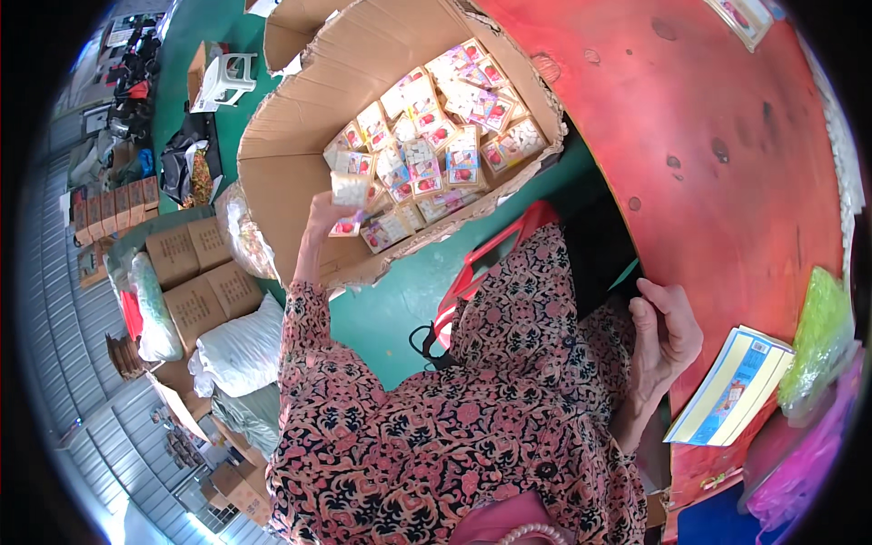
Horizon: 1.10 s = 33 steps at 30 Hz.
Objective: Peeling stickers from a sheet and applying them to small plastic trays containing white cubes.
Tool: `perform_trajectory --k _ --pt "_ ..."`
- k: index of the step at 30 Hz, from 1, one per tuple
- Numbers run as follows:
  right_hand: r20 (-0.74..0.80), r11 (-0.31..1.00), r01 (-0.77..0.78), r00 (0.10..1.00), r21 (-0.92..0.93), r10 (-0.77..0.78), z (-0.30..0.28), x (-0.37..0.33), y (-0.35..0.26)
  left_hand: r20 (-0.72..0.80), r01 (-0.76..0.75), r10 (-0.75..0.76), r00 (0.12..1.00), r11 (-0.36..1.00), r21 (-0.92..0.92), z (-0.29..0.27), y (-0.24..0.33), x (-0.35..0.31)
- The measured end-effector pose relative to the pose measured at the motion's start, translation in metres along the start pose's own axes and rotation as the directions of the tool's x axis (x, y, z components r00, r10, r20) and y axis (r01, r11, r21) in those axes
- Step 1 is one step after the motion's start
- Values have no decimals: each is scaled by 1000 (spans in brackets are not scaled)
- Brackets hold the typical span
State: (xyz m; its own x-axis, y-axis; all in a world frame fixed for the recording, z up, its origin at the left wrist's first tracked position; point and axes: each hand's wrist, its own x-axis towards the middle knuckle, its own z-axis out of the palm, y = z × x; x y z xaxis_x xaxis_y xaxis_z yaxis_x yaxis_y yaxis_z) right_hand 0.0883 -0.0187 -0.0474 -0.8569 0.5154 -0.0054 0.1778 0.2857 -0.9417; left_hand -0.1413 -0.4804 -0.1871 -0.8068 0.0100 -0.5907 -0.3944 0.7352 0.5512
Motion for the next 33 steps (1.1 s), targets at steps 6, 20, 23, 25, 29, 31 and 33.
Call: perform_trajectory --k 6,20,23,25,29,31,33 --pt "12 999 10 1000 -51 -9 1 0 3 358 -30 -11 934 994 110 4 -90 48" --pt "24 998 17 1000 -67 -15 -13 -1 3 357 172 112 927 719 -674 53 -14 -52" --pt "19 985 171 985 -34 -170 -24 -6 9 393 212 77 917 739 -640 60 40 -73" --pt "-51 955 239 967 -177 -251 -37 -20 8 268 -127 154 951 985 -117 56 56 -83" --pt "-372 793 170 812 -585 -449 -92 -49 15 26 -242 241 970 960 140 37 90 -57" --pt "-674 827 -350 737 -440 -46 -127 -72 14 -81 -325 335 939 939 117 32 127 -47" --pt "-714 649 -494 692 -578 -108 -159 -75 34 -184 -381 401 897 915 134 34 171 -60"
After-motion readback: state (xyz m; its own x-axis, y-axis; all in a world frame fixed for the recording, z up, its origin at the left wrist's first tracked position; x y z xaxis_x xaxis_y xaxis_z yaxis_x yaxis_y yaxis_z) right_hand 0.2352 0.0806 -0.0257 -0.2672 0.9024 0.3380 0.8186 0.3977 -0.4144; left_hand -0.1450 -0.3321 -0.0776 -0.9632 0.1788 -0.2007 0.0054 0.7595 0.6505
